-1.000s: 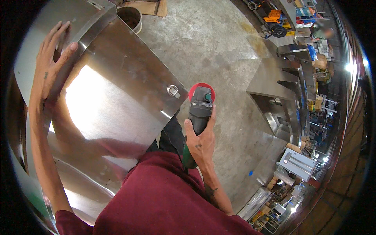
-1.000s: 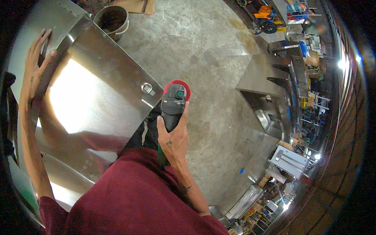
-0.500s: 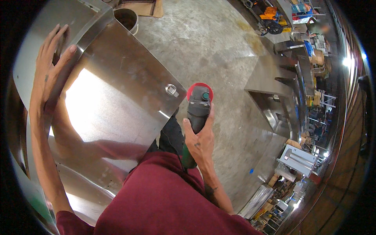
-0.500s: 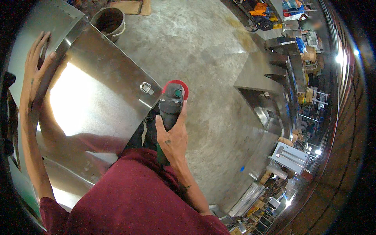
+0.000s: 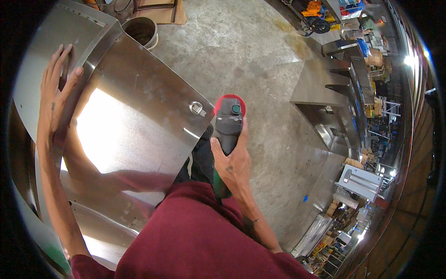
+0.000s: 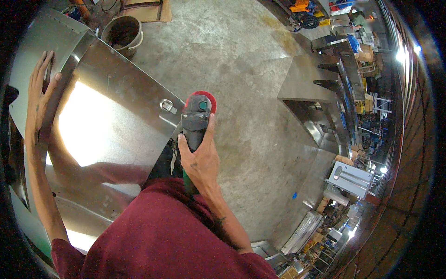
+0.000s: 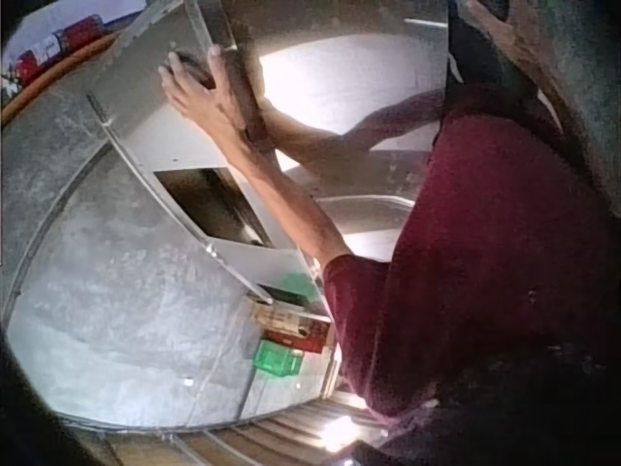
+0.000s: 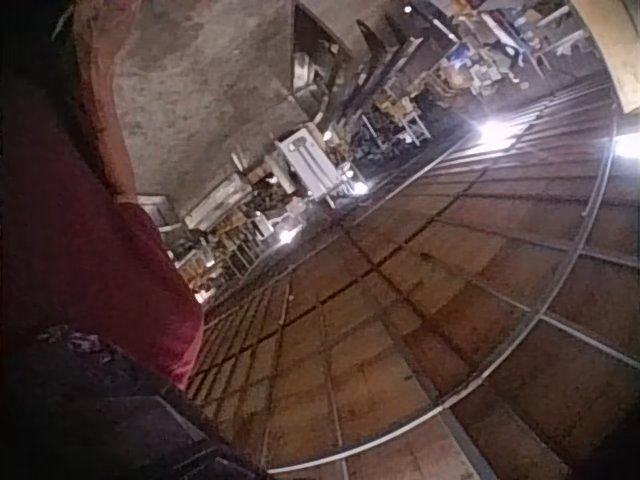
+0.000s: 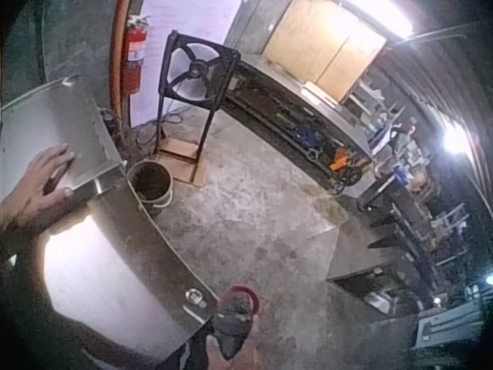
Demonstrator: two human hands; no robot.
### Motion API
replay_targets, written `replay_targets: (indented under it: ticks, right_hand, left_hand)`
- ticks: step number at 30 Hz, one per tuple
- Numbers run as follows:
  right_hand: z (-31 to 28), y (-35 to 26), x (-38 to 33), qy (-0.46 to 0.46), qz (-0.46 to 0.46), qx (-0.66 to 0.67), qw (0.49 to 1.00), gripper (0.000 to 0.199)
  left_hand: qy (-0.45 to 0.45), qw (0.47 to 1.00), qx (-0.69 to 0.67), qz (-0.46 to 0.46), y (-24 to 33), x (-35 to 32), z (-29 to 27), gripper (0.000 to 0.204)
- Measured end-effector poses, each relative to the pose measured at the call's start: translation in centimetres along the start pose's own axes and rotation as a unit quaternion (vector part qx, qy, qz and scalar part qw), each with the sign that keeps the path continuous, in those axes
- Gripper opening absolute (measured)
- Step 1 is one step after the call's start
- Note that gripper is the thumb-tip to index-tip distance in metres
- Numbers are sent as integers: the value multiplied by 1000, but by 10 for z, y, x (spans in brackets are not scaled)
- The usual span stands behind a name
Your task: The person uses a handheld angle grinder with a polishing pad to smooth and polish the surface of a large stainless steel box. The person moves the tool across the top and side panels, repositioning the box to access different areas.
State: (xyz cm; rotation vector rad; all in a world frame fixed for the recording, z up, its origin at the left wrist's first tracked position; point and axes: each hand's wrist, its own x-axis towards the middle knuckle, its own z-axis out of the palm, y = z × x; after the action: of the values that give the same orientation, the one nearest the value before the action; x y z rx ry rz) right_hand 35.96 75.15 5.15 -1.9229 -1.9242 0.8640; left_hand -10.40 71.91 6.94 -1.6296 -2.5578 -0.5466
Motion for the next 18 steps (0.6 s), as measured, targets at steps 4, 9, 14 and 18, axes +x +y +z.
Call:
replay_targets:
  ticks: [4,9,14,18]
  right_hand:
    - [-4,-17,3,-35,15,9,999,104]
    - [0,-4,0,-7,34,22,999,101]
    - [-4,-8,0,-13,20,1,1000,101]
    - [-8,-29,7,-55,49,-4,997,104]
  left_hand:
    - [-3,1000,4,3,3,-1,-6,74]
    - [-1,1000,-10,6,4,-1,-5,74]
    - [-6,1000,-16,-5,1,0,-5,73]
    - [-10,1000,-13,10,0,2,-6,73]
